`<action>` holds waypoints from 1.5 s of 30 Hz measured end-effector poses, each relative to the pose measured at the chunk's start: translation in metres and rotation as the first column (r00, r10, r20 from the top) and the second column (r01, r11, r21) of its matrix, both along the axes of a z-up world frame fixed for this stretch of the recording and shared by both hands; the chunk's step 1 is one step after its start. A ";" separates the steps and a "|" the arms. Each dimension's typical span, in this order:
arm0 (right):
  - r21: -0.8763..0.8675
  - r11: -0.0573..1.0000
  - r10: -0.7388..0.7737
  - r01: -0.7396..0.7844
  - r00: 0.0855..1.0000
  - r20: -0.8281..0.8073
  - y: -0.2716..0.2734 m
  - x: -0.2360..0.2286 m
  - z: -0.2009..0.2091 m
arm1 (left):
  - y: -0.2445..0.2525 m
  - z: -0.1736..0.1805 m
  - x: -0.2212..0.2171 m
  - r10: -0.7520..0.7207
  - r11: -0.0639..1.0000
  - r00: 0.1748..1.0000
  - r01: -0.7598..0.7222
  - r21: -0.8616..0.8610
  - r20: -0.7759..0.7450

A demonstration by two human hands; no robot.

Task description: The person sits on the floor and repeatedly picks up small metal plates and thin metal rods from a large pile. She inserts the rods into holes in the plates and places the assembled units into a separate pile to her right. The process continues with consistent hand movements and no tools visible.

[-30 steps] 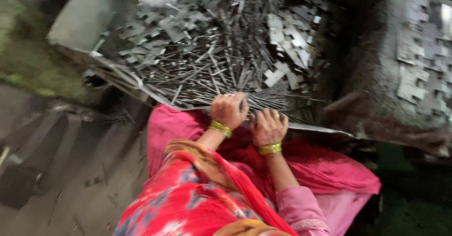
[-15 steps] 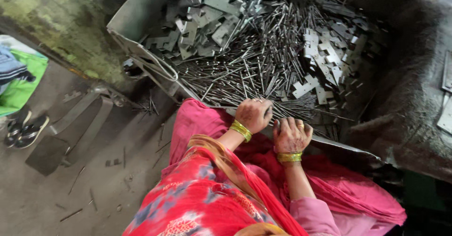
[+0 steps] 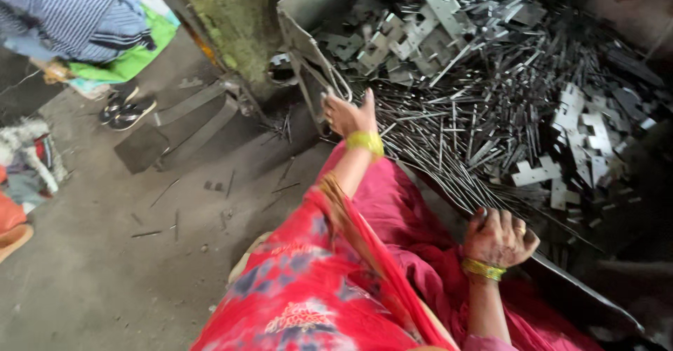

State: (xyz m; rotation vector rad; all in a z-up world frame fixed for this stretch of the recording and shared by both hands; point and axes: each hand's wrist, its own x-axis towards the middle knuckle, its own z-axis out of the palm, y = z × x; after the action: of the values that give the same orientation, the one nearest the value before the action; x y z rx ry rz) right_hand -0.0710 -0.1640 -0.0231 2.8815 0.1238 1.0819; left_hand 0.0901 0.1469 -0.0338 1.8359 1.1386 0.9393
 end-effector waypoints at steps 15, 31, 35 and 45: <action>0.261 0.937 0.246 -0.233 0.969 -0.018 0.013 -0.011 0.038 | 0.032 -0.064 0.061 0.184 0.965 0.983 -0.185 -0.184 -0.022; 0.988 0.122 0.956 -0.091 0.280 -0.092 0.014 -0.055 0.068 | 0.023 -0.092 0.042 0.104 0.978 0.981 -0.072 -0.193 0.162; 0.956 0.224 0.862 0.188 0.421 -0.284 -0.011 -0.049 0.038 | 0.034 -0.092 0.036 0.102 0.950 0.931 0.014 -0.313 0.350; 0.965 0.086 0.938 0.249 0.307 -0.163 0.026 -0.015 0.072 | 0.043 0.035 -0.011 -0.261 0.965 0.866 0.224 0.134 0.427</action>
State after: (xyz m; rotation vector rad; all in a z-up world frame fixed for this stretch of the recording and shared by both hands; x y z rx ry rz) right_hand -0.0856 -0.1383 0.0489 4.3016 0.7667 -1.4947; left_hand 0.0792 0.1900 0.0012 1.6600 0.5813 1.1867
